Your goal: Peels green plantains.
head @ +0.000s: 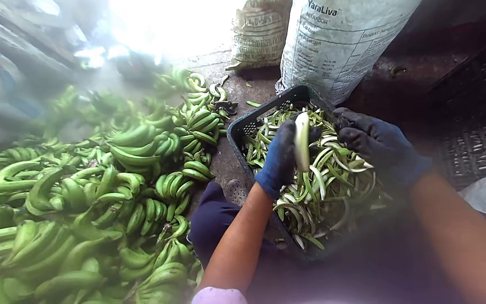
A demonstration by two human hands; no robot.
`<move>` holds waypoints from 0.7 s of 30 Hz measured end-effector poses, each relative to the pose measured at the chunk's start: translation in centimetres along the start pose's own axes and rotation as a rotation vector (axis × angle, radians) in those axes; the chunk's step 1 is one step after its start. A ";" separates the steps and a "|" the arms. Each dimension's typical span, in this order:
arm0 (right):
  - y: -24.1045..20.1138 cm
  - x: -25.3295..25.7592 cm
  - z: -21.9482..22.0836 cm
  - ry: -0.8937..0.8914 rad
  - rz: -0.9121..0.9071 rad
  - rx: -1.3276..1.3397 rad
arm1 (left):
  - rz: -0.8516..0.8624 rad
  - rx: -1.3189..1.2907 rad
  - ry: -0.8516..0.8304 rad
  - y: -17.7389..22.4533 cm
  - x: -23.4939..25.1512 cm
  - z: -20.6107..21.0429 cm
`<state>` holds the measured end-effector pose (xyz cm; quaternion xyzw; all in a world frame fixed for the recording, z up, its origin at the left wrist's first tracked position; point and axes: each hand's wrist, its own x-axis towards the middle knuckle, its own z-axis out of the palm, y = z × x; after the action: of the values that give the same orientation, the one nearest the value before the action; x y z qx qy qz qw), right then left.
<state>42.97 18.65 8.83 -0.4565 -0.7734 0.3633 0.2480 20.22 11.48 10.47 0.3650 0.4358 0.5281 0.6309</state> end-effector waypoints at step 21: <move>-2.2 -0.8 1.6 0.108 0.060 0.384 | 0.076 0.398 0.246 -0.8 0.1 -1.3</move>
<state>41.00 16.70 9.52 -0.4426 -0.6615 0.4863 0.3607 19.33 11.48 9.26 0.4312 0.5908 0.4959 0.4681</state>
